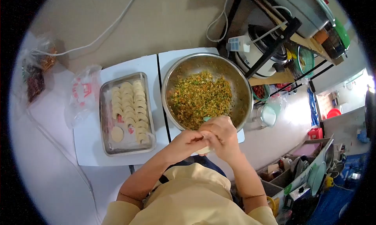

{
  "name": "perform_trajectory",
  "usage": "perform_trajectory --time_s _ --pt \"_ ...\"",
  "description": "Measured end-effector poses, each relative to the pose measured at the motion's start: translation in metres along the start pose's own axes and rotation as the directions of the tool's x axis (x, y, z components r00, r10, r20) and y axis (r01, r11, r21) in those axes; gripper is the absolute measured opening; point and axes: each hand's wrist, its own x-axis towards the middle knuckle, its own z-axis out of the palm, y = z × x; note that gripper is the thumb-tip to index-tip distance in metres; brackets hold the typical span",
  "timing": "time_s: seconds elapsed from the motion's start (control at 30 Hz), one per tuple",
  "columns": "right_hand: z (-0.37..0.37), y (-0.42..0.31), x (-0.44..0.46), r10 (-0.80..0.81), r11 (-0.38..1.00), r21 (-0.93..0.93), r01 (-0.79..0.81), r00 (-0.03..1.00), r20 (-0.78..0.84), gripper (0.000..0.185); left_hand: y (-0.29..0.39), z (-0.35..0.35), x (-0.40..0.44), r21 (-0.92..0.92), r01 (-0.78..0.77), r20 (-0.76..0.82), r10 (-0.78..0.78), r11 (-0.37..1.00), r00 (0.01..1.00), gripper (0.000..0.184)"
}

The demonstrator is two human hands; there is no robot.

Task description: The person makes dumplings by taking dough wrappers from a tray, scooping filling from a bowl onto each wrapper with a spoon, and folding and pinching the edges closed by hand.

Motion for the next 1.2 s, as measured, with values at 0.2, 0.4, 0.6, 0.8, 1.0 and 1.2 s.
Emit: perform_trajectory --time_s 0.2,0.4,0.6,0.8,1.0,1.2 --pt "0.015 -0.007 -0.012 0.578 0.392 0.829 -0.399 0.808 0.115 0.025 0.005 0.005 -0.002 -0.163 -0.073 -0.144 0.049 0.984 0.988 0.022" --pt "0.025 -0.015 -0.012 0.593 0.606 0.634 -0.480 0.804 0.042 0.018 0.006 0.006 -0.004 -0.175 -0.116 -0.093 0.101 0.978 0.991 0.029" --pt "0.027 -0.021 -0.003 0.567 0.473 0.814 -0.337 0.823 0.011 0.021 0.007 0.002 -0.010 -0.174 -0.075 -0.159 0.047 0.982 0.986 0.032" --pt "0.037 -0.017 -0.008 0.442 0.725 0.605 -0.329 0.896 -0.042 0.027 0.010 0.002 -0.015 -0.249 -0.197 -0.249 0.134 0.948 0.959 0.032" --pt "0.032 -0.016 -0.004 0.306 0.907 0.328 -0.262 0.948 -0.088 0.025 0.010 -0.013 -0.031 -0.250 -0.140 -0.255 0.074 0.958 0.964 0.031" --pt "0.038 -0.032 -0.001 0.297 0.929 0.203 -0.308 0.951 0.085 0.026 0.007 -0.021 -0.043 -0.268 -0.230 -0.351 0.127 0.936 0.928 0.028"
